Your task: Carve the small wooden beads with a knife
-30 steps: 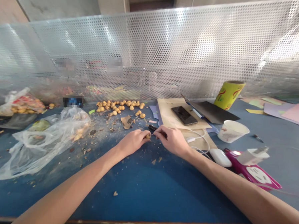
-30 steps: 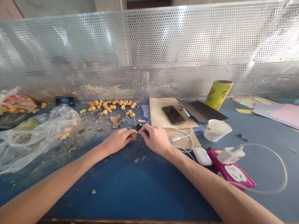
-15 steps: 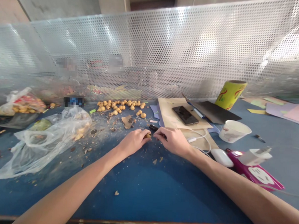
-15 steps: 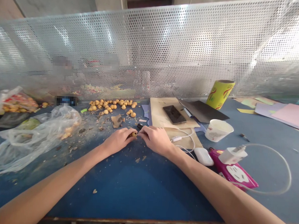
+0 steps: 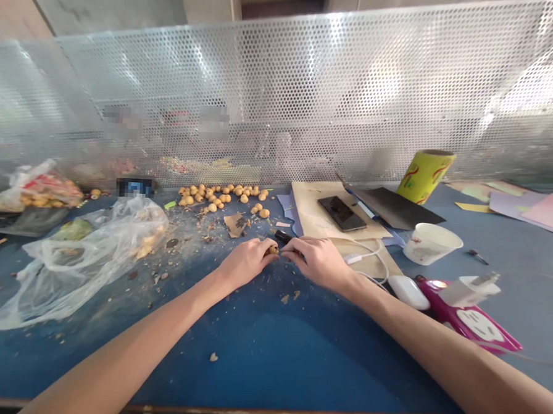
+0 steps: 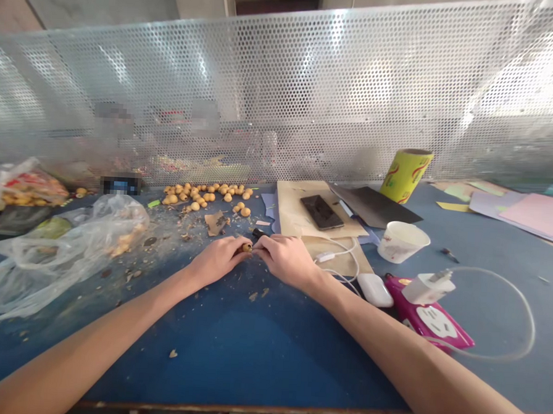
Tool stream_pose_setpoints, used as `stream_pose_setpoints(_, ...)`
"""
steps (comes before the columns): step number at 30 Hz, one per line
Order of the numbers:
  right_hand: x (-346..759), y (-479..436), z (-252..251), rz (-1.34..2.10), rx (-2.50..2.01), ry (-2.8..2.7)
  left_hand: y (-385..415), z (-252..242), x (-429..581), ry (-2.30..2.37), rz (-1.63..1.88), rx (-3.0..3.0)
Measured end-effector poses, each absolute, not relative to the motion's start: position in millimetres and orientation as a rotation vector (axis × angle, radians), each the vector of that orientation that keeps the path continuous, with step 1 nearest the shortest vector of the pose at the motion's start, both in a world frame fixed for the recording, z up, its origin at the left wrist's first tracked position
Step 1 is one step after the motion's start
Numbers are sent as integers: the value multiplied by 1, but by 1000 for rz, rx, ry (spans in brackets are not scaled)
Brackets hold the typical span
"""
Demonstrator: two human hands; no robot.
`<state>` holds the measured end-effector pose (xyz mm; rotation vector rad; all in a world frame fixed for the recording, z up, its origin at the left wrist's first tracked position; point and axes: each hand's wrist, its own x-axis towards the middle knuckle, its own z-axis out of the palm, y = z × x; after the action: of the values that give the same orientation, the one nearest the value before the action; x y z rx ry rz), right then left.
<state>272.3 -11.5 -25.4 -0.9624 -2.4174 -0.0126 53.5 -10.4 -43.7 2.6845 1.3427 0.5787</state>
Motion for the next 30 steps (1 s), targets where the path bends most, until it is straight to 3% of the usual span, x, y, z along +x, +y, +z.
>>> stream_pose_setpoints(17, 277, -9, -17, -123, -917, -2494, -11, -42, 54, 1337, 590, 2669)
stream_pose_setpoints(30, 273, -10, -24, 33, -985, -2394, -11, -44, 54, 1366, 597, 2681)
